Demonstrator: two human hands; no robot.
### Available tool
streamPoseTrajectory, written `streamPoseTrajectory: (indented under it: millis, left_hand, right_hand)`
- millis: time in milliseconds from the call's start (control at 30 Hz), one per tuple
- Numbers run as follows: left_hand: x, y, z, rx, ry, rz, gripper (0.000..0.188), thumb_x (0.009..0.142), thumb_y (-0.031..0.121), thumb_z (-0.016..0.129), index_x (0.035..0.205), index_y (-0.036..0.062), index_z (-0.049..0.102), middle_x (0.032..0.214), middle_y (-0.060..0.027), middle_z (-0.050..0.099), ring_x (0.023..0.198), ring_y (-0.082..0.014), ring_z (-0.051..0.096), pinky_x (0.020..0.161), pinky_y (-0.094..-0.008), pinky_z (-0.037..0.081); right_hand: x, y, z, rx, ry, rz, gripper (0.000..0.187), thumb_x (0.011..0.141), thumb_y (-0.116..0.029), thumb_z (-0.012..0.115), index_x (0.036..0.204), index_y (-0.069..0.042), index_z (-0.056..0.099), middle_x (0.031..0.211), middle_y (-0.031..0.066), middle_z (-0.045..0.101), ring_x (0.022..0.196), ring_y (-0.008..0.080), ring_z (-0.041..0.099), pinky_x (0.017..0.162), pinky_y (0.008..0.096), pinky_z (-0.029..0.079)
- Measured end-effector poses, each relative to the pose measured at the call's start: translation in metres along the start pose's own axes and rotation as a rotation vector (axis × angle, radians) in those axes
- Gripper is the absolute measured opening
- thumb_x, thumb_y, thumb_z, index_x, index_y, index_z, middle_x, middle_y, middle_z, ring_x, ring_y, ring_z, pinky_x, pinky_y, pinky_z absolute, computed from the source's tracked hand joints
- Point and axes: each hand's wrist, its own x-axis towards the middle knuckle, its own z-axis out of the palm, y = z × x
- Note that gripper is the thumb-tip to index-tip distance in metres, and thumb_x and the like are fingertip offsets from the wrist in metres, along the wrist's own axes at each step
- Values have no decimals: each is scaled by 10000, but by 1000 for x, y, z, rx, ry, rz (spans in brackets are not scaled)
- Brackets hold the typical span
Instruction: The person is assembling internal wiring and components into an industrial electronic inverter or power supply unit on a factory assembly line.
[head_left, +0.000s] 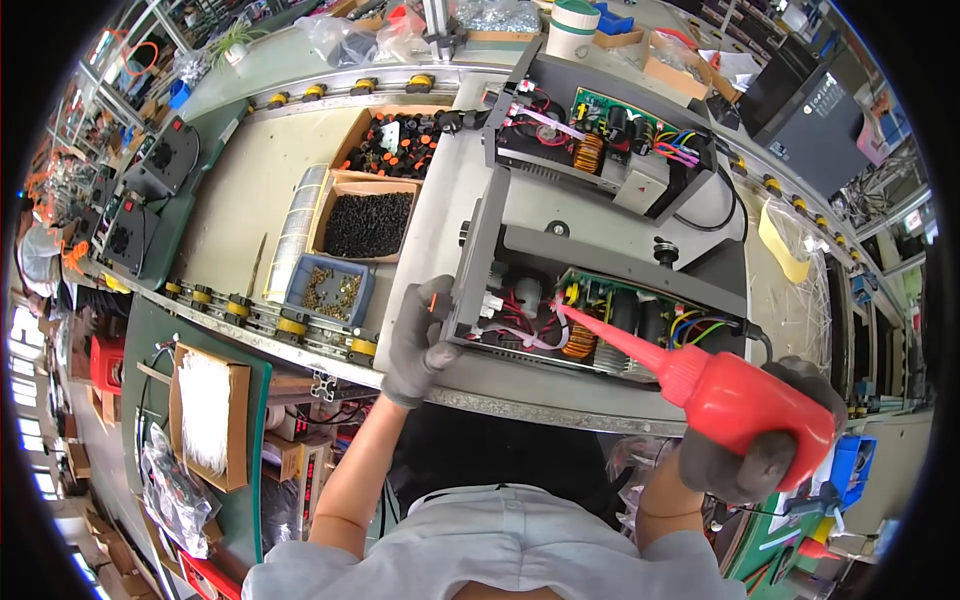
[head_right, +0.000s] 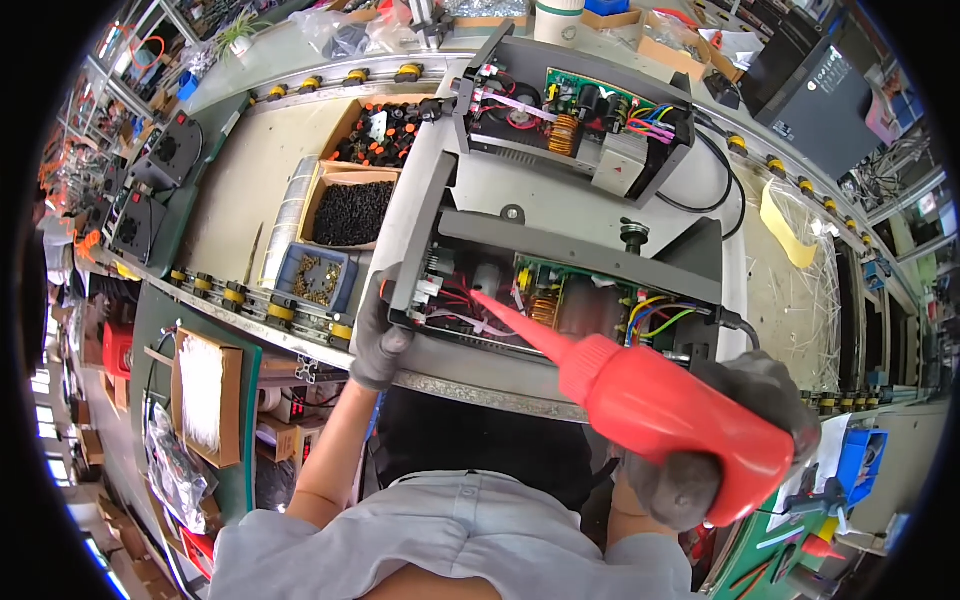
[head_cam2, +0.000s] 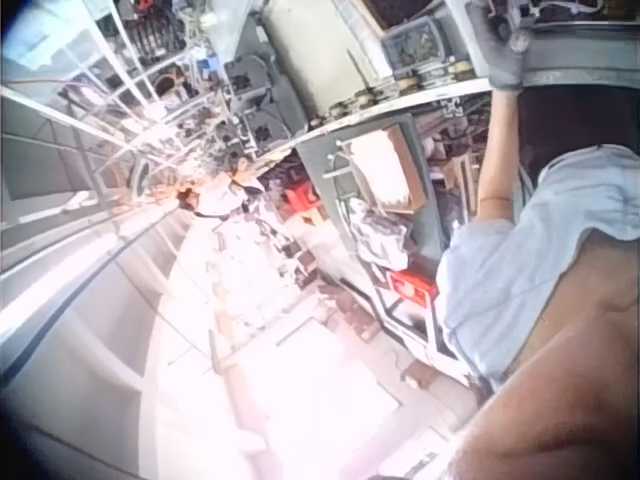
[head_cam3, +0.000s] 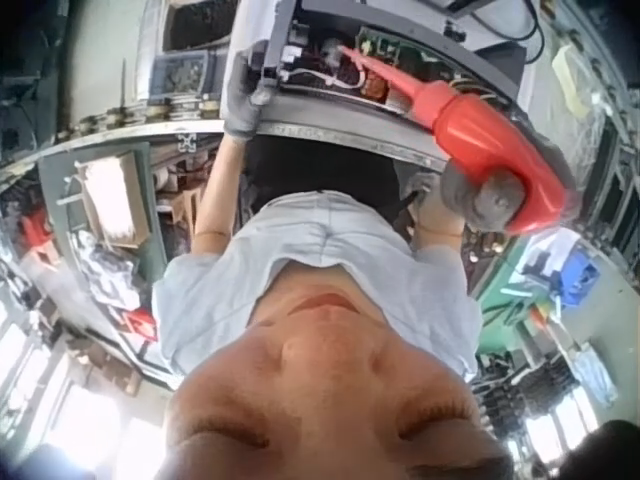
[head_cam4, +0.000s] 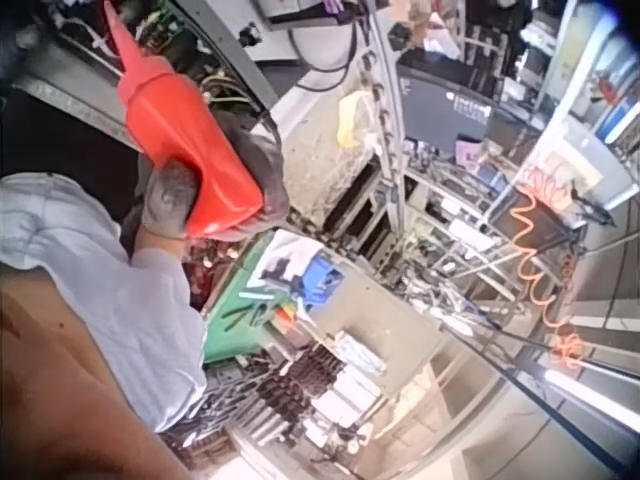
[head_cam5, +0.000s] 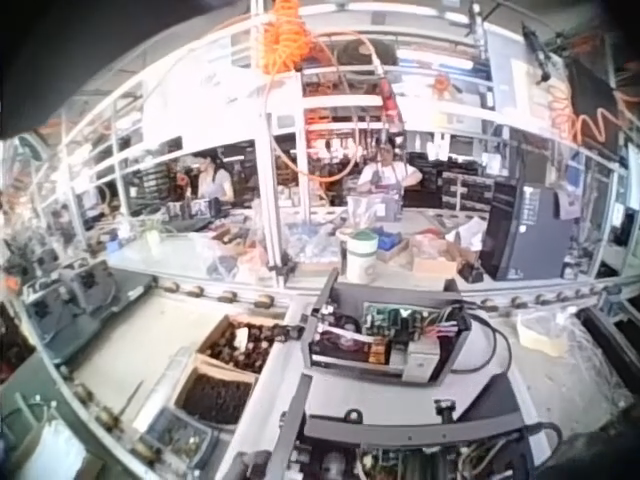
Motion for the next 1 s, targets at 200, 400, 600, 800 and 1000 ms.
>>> streamPoseTrajectory:
  millis: [200, 400, 600, 800, 1000]
  left_hand:
    - [-10, -13, -13, 19, -6, -83, 1077, 654, 720, 758, 1370, -30, 468, 1090, -55, 466, 1047, -183, 542, 930, -329, 446]
    - [-7, -8, -9, -12, -5, -109, 1048, 648, 699, 778, 1355, -18, 488, 1075, -47, 467, 1047, -179, 541, 918, -321, 449]
    - [-7, -8, -10, -26, -9, -107, 1036, 647, 671, 798, 1354, -20, 489, 1082, -48, 469, 1057, -185, 540, 909, -329, 462]
    - [-7, -6, -9, -50, 1, -123, 1039, 645, 663, 804, 1355, -26, 487, 1097, -55, 475, 1077, -189, 533, 951, -343, 445]
    - [-8, -12, -9, -38, 14, -99, 1077, 623, 706, 790, 1354, -25, 491, 1083, -55, 484, 1072, -193, 532, 955, -341, 432]
  right_hand:
    - [-2, -2, 22, -39, 91, 110, 539, 702, -351, 843, 995, -22, 532, 846, 71, 643, 766, 164, 573, 693, 294, 449]
    - [3, -5, 34, -74, -66, 102, 528, 692, -219, 811, 1070, 8, 521, 918, 107, 638, 809, 194, 618, 745, 327, 518]
    - [4, -12, 38, -101, -68, 216, 550, 687, -201, 784, 1116, 20, 522, 937, 99, 609, 846, 190, 616, 797, 331, 525]
    - [11, -11, 38, -158, -130, 127, 488, 677, -145, 756, 1085, 19, 544, 943, 94, 608, 835, 176, 598, 803, 310, 502]
    - [13, -8, 43, -157, -93, 102, 419, 670, -99, 733, 1036, 14, 563, 930, 82, 605, 830, 164, 592, 797, 295, 489]
